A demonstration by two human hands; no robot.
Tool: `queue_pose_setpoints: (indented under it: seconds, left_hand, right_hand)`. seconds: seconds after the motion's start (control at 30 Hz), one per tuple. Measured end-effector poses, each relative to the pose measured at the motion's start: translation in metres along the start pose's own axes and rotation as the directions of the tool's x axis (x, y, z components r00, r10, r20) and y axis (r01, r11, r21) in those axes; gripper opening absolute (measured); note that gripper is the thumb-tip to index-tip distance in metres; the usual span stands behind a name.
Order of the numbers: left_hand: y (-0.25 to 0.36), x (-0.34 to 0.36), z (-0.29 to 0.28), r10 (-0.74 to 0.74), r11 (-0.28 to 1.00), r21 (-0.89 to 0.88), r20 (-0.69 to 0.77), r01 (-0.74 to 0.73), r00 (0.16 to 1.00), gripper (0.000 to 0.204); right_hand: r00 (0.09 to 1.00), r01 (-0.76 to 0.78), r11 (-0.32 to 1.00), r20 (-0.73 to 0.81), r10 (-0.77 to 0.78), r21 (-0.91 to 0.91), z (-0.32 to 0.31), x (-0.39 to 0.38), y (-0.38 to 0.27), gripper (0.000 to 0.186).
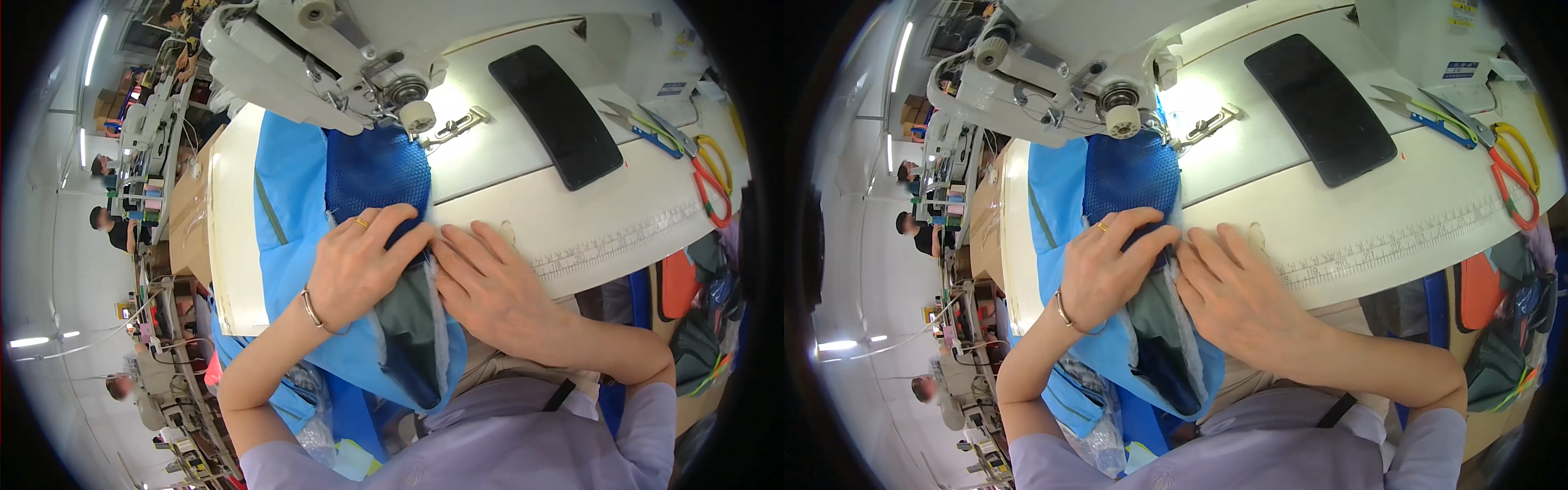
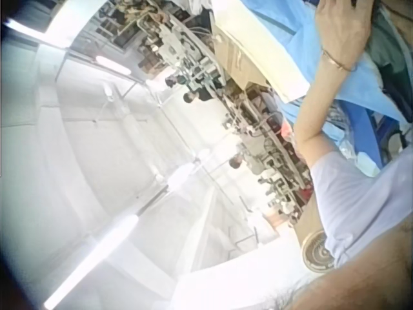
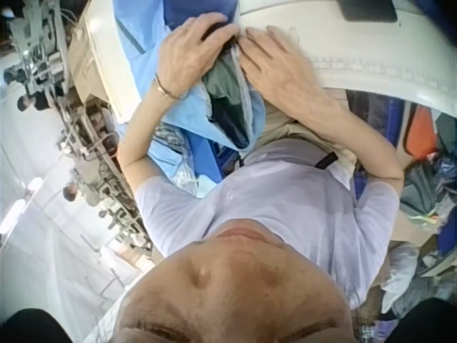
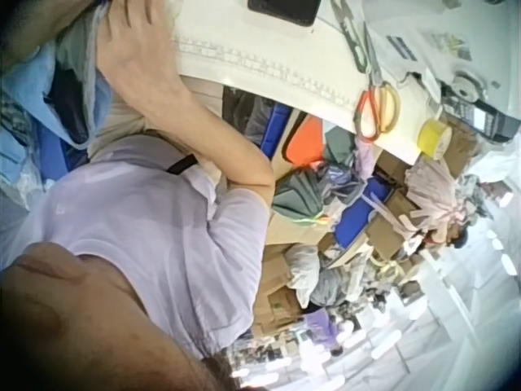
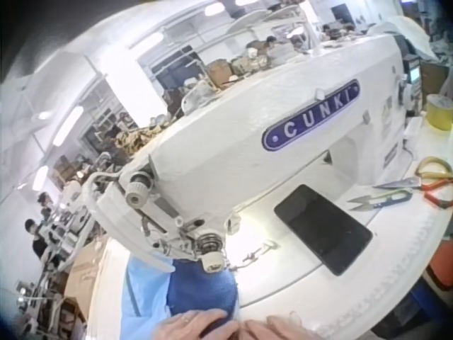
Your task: The person sews a blue and green fabric bag using a sewing machine. They align the edges, guide the fabric under the needle, and stitch along the seams, periodically adjusting the bag's position to continue sewing different sections.
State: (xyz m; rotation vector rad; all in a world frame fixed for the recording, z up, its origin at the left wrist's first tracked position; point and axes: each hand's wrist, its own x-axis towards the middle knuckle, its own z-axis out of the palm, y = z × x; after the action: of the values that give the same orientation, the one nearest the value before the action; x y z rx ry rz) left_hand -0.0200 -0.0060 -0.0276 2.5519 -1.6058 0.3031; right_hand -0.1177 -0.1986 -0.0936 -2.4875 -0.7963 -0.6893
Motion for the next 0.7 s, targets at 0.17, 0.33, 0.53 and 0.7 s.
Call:
queue_pose_setpoints:
  seconds: [0.17,0.33,0.53,0.7]
  left_hand:
    - [-0.007,-0.012,0.005,-0.043,0.997,-0.072,-0.145,0.033,0.989,0.033]
    - [-0.006,-0.012,0.006,-0.071,0.992,-0.119,-0.218,0.046,0.973,0.031]
    - [-0.013,-0.016,0.008,-0.159,0.971,-0.218,-0.266,0.101,0.951,0.03]
    - [-0.015,-0.018,0.012,-0.133,0.971,-0.229,-0.279,0.069,0.951,0.029]
  right_hand:
    - [0.999,0.011,1.0,0.043,-0.011,-0.002,-0.008,-0.005,0.0,0.037]
    - [0.996,0.049,0.999,0.071,-0.049,0.011,-0.014,-0.001,0.007,0.034]
    - [0.989,0.115,0.991,0.081,-0.12,0.067,-0.013,0.002,0.015,0.028]
    - [0.96,0.231,0.972,0.153,-0.234,0.041,-0.026,0.002,0.024,0.024]
